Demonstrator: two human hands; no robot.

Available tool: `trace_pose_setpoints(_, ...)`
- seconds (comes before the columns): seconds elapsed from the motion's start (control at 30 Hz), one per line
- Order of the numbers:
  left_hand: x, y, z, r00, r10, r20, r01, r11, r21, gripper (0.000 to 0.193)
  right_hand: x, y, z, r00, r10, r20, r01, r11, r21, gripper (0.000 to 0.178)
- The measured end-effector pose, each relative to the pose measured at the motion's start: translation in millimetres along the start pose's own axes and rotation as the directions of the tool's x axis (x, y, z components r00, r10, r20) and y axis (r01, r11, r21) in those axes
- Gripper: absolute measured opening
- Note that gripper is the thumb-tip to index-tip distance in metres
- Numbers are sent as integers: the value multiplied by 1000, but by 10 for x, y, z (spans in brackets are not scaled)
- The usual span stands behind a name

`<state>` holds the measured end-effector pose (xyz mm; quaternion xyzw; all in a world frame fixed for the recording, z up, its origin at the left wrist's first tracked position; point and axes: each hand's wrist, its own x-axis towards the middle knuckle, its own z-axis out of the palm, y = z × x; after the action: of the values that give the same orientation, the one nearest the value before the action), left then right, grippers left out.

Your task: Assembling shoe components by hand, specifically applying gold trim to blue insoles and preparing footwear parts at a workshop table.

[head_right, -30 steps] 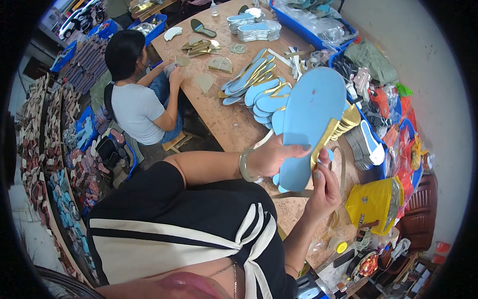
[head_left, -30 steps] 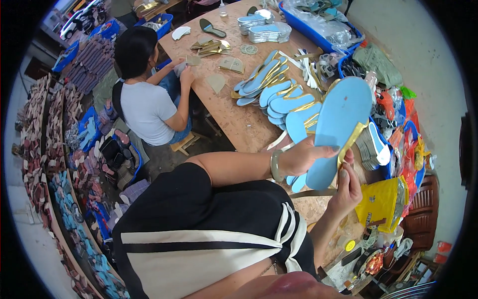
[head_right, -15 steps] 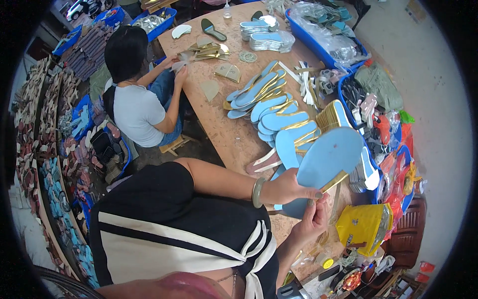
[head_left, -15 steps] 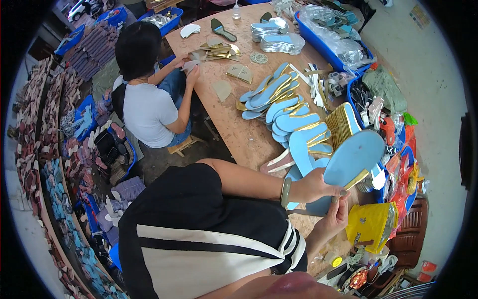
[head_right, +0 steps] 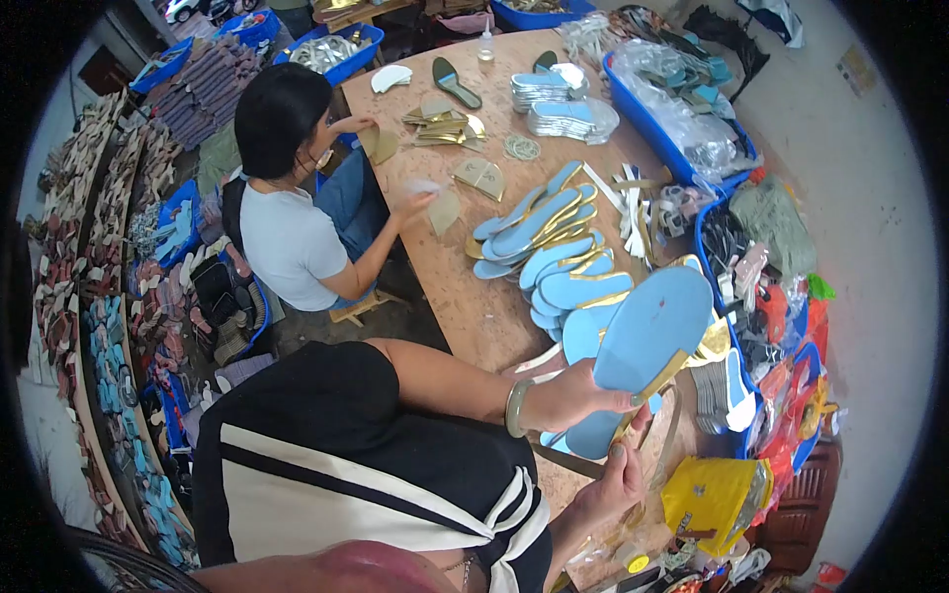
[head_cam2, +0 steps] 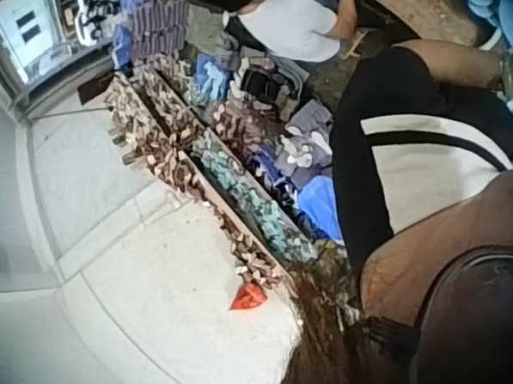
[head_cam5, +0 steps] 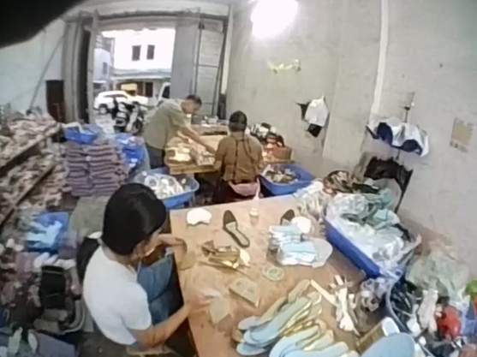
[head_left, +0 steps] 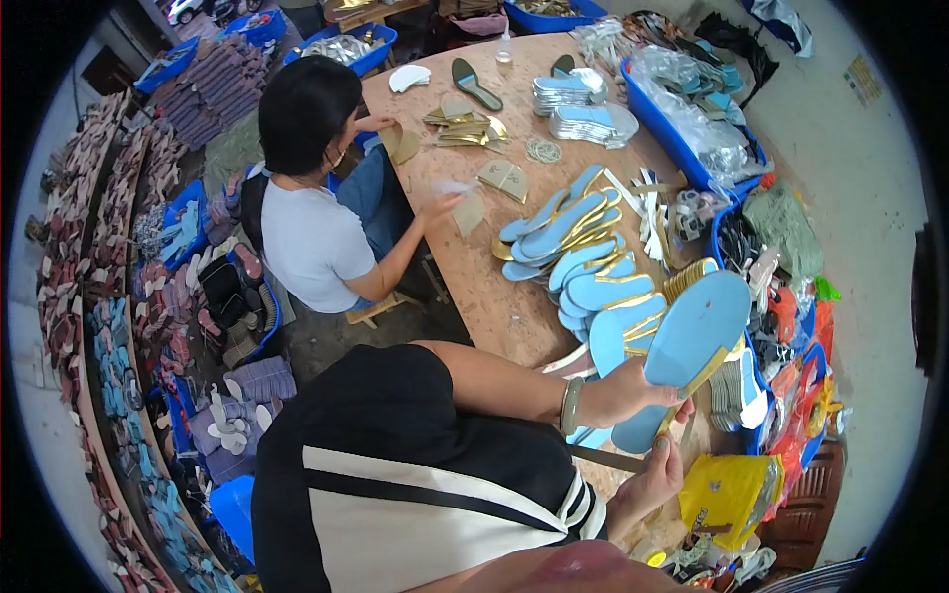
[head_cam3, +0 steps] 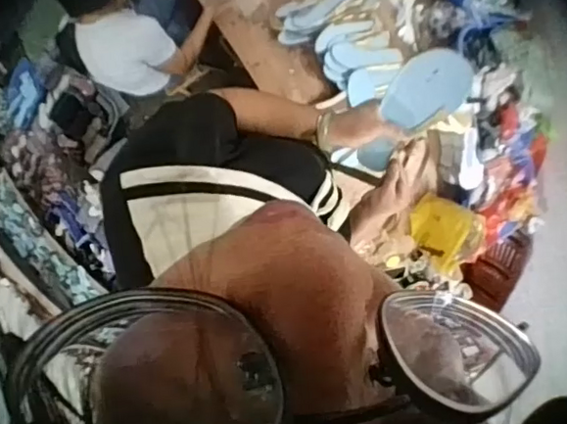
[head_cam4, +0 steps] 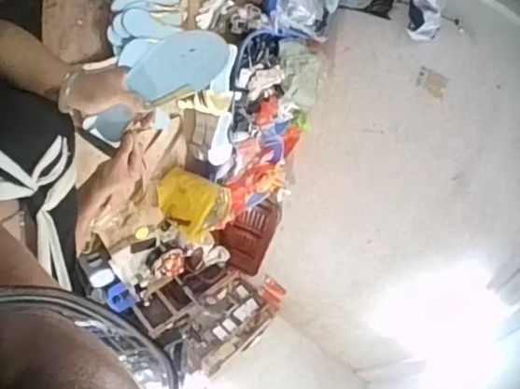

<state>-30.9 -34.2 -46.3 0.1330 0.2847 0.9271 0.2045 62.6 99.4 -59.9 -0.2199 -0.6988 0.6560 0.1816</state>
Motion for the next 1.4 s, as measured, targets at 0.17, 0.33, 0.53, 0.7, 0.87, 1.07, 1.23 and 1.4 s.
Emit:
trace_pose_setpoints(0.17,-60,80,-4,999,20,-32,-17,996,84,24,-41,39,18,988,-86,127,108,977,-183,10)
trace_pose_setpoints(0.33,-72,84,-59,998,-2,-68,20,965,261,34,-82,-53,189,926,-280,255,363,846,-391,7)
trace_pose_setpoints(0.53,-13,-122,-189,994,104,-35,-59,773,632,67,-55,117,-46,921,-198,337,280,936,-214,6)
trace_pose_setpoints(0.7,95,-26,-151,843,513,165,-346,281,895,100,102,82,-727,957,-126,263,238,856,-459,7)
trace_pose_setpoints(0.87,-86,-55,568,665,-196,721,-713,-454,534,69,126,-355,-841,688,-415,596,725,425,-542,7)
trace_pose_setpoints(1.07,342,-762,304,634,-516,576,-687,-35,726,18,177,-626,-886,620,-507,599,784,384,-488,16)
trace_pose_setpoints(1.23,308,-521,894,658,-691,299,-482,-81,872,23,662,-405,-1492,877,-142,459,277,930,-242,26)
trace_pose_setpoints(1.4,233,-767,1150,642,-766,26,-210,-143,967,23,607,-303,-1866,900,-228,371,162,966,202,27)
